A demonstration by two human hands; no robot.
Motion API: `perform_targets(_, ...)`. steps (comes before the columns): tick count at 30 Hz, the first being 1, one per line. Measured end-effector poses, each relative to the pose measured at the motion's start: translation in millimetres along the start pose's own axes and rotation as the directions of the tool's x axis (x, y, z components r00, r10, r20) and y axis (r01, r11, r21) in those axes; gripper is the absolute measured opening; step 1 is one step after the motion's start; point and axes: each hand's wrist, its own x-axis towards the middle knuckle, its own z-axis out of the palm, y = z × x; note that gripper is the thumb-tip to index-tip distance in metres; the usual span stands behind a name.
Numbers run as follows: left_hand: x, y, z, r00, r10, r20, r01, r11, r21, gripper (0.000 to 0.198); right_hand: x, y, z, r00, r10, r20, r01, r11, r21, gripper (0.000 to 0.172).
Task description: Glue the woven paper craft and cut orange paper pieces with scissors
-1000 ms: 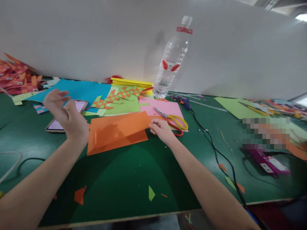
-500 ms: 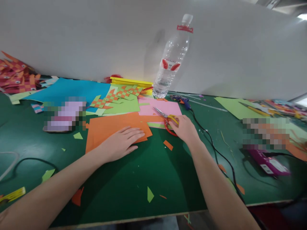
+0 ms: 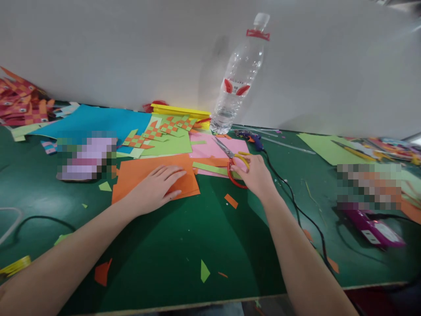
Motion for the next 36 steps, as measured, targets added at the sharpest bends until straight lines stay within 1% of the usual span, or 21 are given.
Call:
perform_targets(2, 0, -3, 2.8, 1.0, -0.022, 0.015, 0.022, 1.0, 0.003, 0.059, 0, -2, -4, 0.998, -0.005, -0.056, 0.007, 0.999, 0.049, 0.041)
perform_targets(4, 0, -5, 3.8, 0.999, -0.034, 0.034, 0.033, 0.999, 0.007, 0.062, 0, -4, -8, 0.996, -0.033, -0.079, 0.039, 0.996, 0.08, 0.041)
perform_targets(8, 0, -8, 1.2, 0.998, -0.052, 0.043, 0.052, 0.999, 0.005, 0.062, -2, -10, -14, 0.988, -0.15, -0.033, 0.152, 0.985, 0.084, 0.045)
perform_targets(11, 0, -11, -1.0, 0.997, -0.068, 0.045, 0.069, 0.998, -0.001, 0.062, -4, -15, -17, 0.97, -0.244, 0.014, 0.242, 0.966, 0.087, 0.042)
perform_targets(13, 0, -13, -1.5, 0.997, -0.071, 0.043, 0.071, 0.997, -0.006, 0.062, -5, -18, -18, 0.961, -0.274, 0.029, 0.27, 0.959, 0.091, 0.044)
perform_targets(15, 0, -16, -1.5, 0.997, -0.07, 0.033, 0.07, 0.997, -0.014, 0.061, -6, -19, -20, 0.961, -0.271, 0.048, 0.267, 0.96, 0.079, 0.049)
perform_targets(17, 0, -18, -1.2, 0.998, -0.064, 0.028, 0.064, 0.998, -0.017, 0.06, -7, -20, -23, 0.958, -0.272, 0.092, 0.268, 0.962, 0.053, 0.051)
perform_targets(19, 0, -20, -0.5, 0.998, -0.052, 0.026, 0.052, 0.999, -0.009, 0.059, -8, -22, -27, 0.939, -0.297, 0.173, 0.295, 0.955, 0.036, 0.05)
perform_targets(23, 0, -24, 2.0, 0.999, -0.045, 0.022, 0.044, 0.999, 0.015, 0.059, -10, -25, -36, 0.86, -0.376, 0.344, 0.372, 0.925, 0.08, 0.044)
perform_targets(25, 0, -26, 3.2, 0.999, -0.049, 0.018, 0.049, 0.999, 0.008, 0.059, -11, -27, -38, 0.827, -0.39, 0.404, 0.373, 0.919, 0.123, 0.042)
perform_targets(28, 0, -28, 4.0, 0.998, -0.059, 0.018, 0.059, 0.998, -0.013, 0.058, -12, -29, -38, 0.795, -0.389, 0.465, 0.334, 0.921, 0.199, 0.043)
perform_targets(32, 0, -28, 4.0, 0.997, -0.078, 0.024, 0.079, 0.996, -0.032, 0.057, -13, -30, -37, 0.774, -0.404, 0.488, 0.289, 0.911, 0.295, 0.042)
perform_targets(36, 0, -27, 3.0, 0.996, -0.081, 0.028, 0.083, 0.996, -0.041, 0.056, -13, -30, -38, 0.762, -0.404, 0.506, 0.277, 0.91, 0.309, 0.042)
